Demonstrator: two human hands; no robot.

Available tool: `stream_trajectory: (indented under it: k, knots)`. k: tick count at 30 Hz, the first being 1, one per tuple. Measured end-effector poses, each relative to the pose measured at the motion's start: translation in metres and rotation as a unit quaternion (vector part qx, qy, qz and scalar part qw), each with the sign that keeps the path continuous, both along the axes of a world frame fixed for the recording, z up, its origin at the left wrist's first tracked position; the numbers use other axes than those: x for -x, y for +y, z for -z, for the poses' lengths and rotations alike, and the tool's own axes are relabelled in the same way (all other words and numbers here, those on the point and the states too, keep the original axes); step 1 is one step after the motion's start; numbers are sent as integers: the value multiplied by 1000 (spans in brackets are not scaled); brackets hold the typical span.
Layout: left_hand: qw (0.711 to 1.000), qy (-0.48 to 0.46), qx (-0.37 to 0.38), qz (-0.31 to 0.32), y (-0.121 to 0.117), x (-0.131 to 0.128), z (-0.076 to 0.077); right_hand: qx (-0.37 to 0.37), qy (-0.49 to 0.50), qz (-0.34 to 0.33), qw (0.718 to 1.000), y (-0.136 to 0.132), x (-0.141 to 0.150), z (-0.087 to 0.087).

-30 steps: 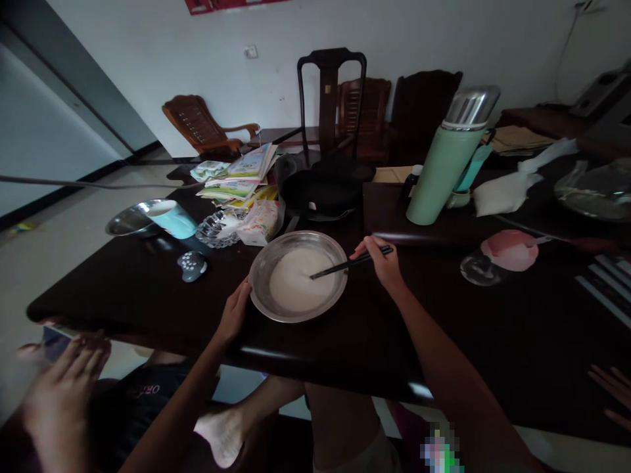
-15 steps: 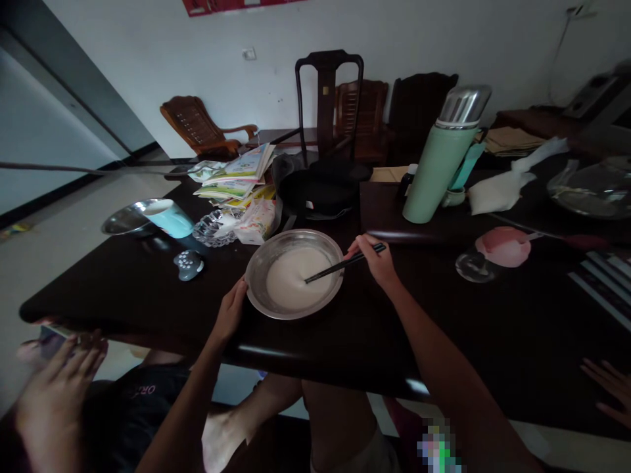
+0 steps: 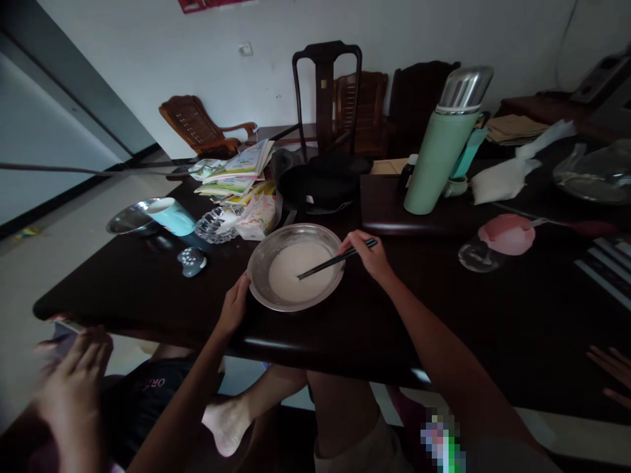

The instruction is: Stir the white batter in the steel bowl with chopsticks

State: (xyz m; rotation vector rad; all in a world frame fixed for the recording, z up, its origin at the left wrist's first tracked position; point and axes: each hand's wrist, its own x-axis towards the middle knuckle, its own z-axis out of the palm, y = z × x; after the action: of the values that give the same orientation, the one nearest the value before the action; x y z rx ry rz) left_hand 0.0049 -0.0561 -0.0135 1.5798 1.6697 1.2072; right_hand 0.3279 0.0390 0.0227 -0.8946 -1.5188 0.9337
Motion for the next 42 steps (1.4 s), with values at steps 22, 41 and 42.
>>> stream_trajectory:
  k: [22,41,42]
  knots:
    - [1000,3,2,-9,-1,1,1,-15,-6,60,998,4,-6,-3]
    - [1000,2,-1,-6,1,2,2,30,34,-21,999,3,-4,-5]
    - [1000,1,-1,-6,1,2,2,26,6,-45,999,1,-1,-5]
